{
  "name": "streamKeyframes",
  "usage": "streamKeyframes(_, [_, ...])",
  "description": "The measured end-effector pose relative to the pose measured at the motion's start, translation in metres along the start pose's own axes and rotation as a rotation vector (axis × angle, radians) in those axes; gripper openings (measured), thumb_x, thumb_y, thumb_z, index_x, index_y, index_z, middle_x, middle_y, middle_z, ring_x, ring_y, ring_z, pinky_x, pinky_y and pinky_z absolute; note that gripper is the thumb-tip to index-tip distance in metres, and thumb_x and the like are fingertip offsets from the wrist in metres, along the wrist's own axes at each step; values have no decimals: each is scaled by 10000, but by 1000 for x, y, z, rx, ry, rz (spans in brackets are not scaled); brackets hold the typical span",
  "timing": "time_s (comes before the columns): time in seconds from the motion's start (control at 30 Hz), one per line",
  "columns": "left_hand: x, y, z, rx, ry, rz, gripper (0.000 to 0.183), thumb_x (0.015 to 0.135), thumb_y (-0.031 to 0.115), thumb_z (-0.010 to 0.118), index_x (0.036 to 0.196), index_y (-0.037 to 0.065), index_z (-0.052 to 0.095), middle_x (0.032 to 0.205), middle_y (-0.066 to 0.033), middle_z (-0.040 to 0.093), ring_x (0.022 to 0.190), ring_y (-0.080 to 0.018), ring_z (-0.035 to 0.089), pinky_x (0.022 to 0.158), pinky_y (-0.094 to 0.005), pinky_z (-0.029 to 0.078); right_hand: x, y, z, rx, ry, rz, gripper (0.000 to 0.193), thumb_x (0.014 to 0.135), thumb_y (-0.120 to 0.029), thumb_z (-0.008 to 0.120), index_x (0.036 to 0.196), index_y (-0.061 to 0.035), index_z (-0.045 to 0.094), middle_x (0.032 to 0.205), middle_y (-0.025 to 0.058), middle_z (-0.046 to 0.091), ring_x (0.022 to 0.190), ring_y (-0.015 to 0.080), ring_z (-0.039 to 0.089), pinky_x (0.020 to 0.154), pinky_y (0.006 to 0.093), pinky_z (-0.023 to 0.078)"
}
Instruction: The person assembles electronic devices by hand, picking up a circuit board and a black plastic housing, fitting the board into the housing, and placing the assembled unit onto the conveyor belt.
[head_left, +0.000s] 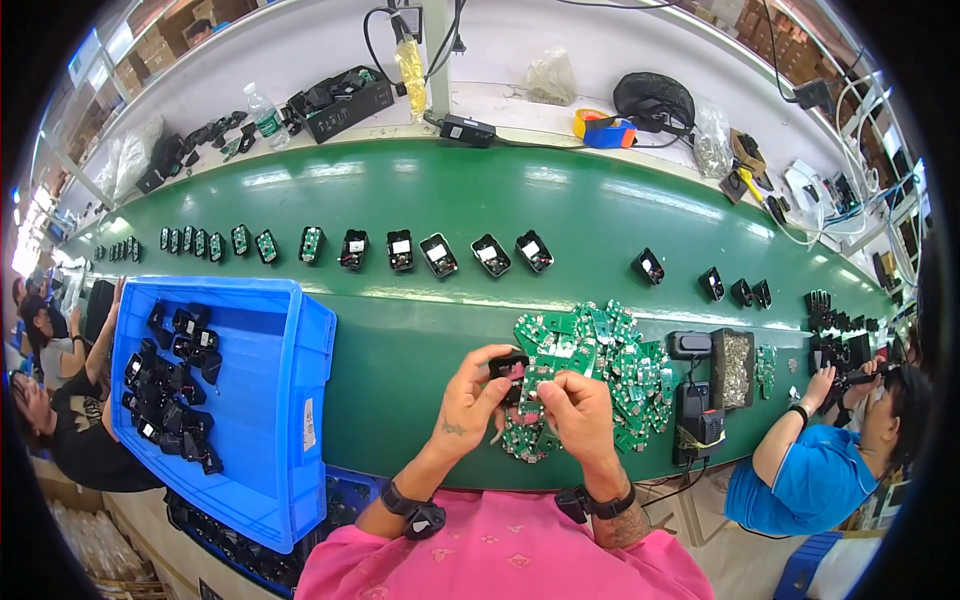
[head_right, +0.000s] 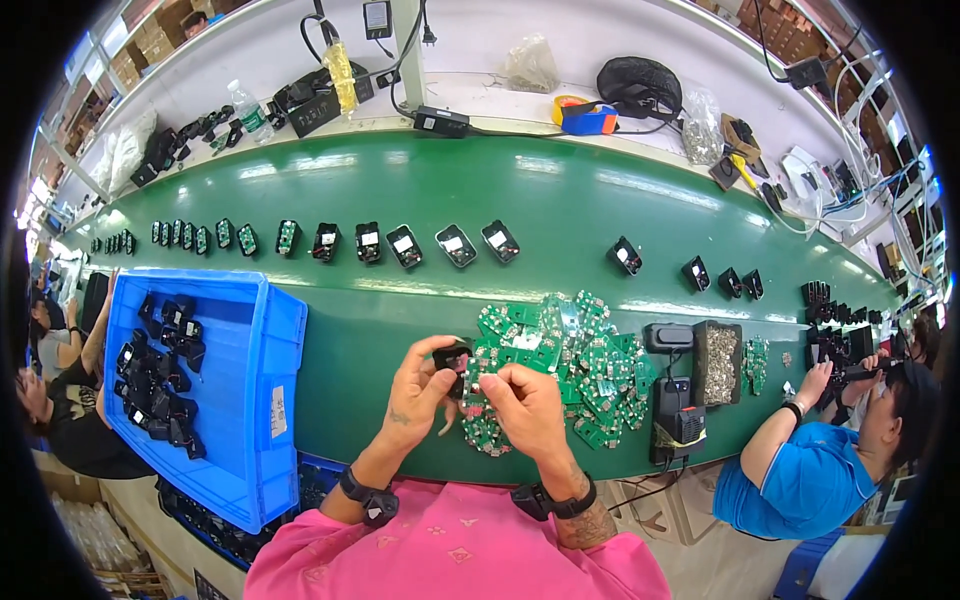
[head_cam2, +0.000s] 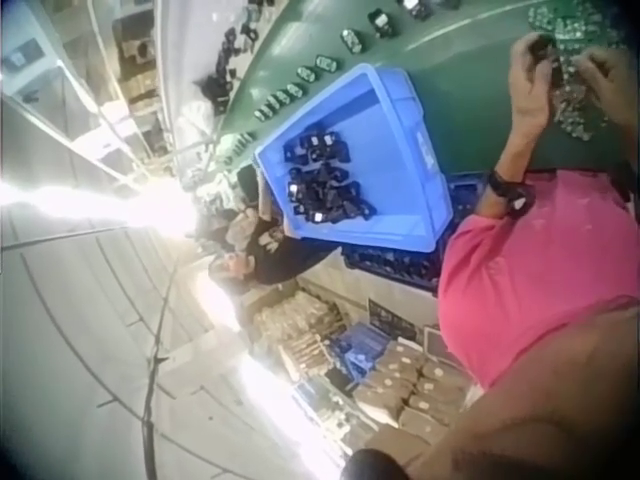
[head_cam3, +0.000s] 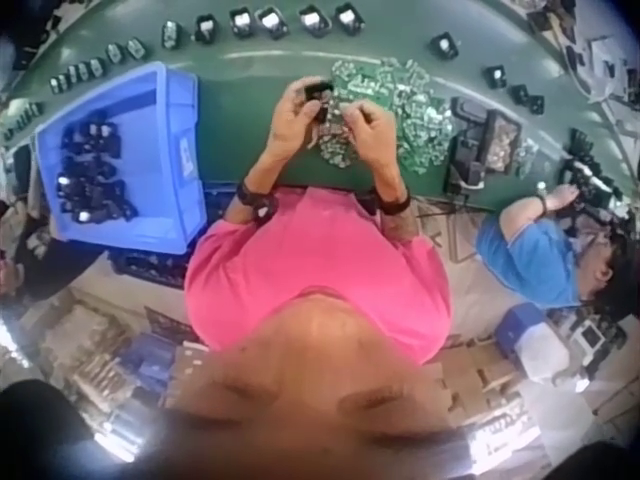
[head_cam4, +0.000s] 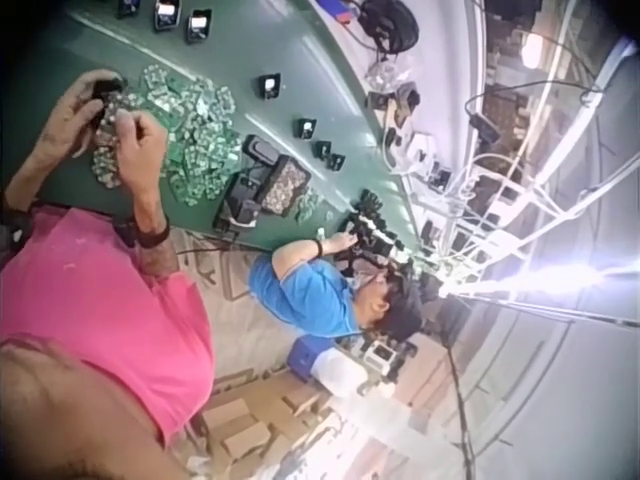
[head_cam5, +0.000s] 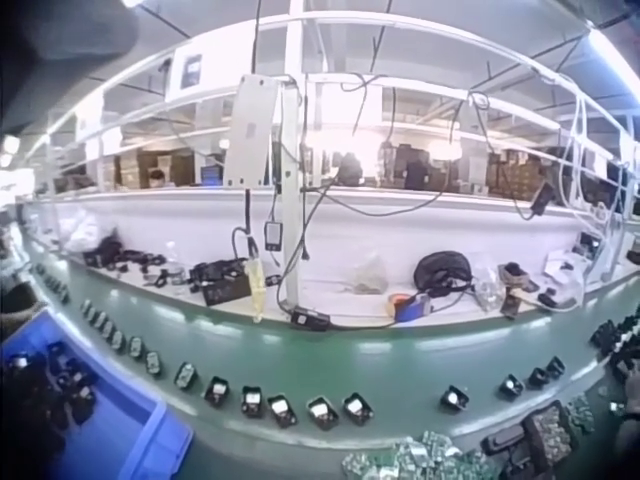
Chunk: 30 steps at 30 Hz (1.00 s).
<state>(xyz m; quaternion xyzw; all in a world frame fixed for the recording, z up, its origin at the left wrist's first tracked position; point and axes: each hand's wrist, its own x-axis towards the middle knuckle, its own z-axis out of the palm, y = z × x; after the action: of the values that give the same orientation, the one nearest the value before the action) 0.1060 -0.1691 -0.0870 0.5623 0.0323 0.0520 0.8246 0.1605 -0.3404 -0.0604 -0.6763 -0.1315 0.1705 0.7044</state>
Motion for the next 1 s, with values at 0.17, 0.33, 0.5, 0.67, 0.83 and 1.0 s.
streamKeyframes(0.17, [0, -3, 13, 18, -31, 79, 545, 869, -108, 580, 1386, 47, 509, 1201, -85, 618, 859, -97, 643, 641, -217, 531, -3, -11, 2, -188, 1, -26, 229, 919, -168, 711, 779, 3, 650, 583, -19, 560, 518, 28, 423, 450, 250, 318])
streamKeyframes(0.33, [3, -9, 11, 307, 61, 237, 550, 827, -146, 569, 1344, 39, 575, 1189, -100, 643, 883, -91, 636, 708, -243, 535, -7, -15, 4, -494, -87, -208, 226, 916, -176, 695, 806, 15, 646, 621, 88, 571, 510, 173, 497, 481, 328, 374])
streamKeyframes(0.5, [3, -8, 10, 473, 101, 318, 602, 805, -167, 530, 1360, 63, 570, 1161, -110, 656, 848, -85, 633, 714, -246, 526, -7, -17, 7, -557, -31, -251, 241, 924, -185, 681, 802, 21, 653, 622, 110, 568, 517, 215, 520, 494, 348, 389])
streamKeyframes(0.67, [1, 3, 12, 369, -36, 154, 604, 844, -118, 500, 1419, 69, 502, 1155, -126, 656, 771, -106, 630, 673, -256, 523, -2, -17, 2, -406, 70, -102, 280, 902, -197, 722, 738, 23, 667, 524, 34, 544, 472, 73, 441, 433, 288, 323])
streamKeyframes(0.83, [6, 5, 6, 271, -110, 131, 425, 979, 31, 497, 1401, 14, 456, 1162, -133, 648, 781, -107, 637, 618, -227, 537, 4, -4, 1, -375, 98, -68, 324, 890, -209, 742, 683, 25, 658, 493, 17, 529, 466, 52, 421, 426, 272, 309])
streamKeyframes(1.0, [10, 0, 22, 295, 61, 52, 337, 1010, 126, 524, 1315, -16, 498, 1092, -142, 670, 721, -123, 669, 533, -246, 536, 8, 14, 13, -326, 240, -174, 249, 925, -204, 690, 1018, 25, 664, 614, 67, 609, 500, 110, 538, 466, 307, 435])
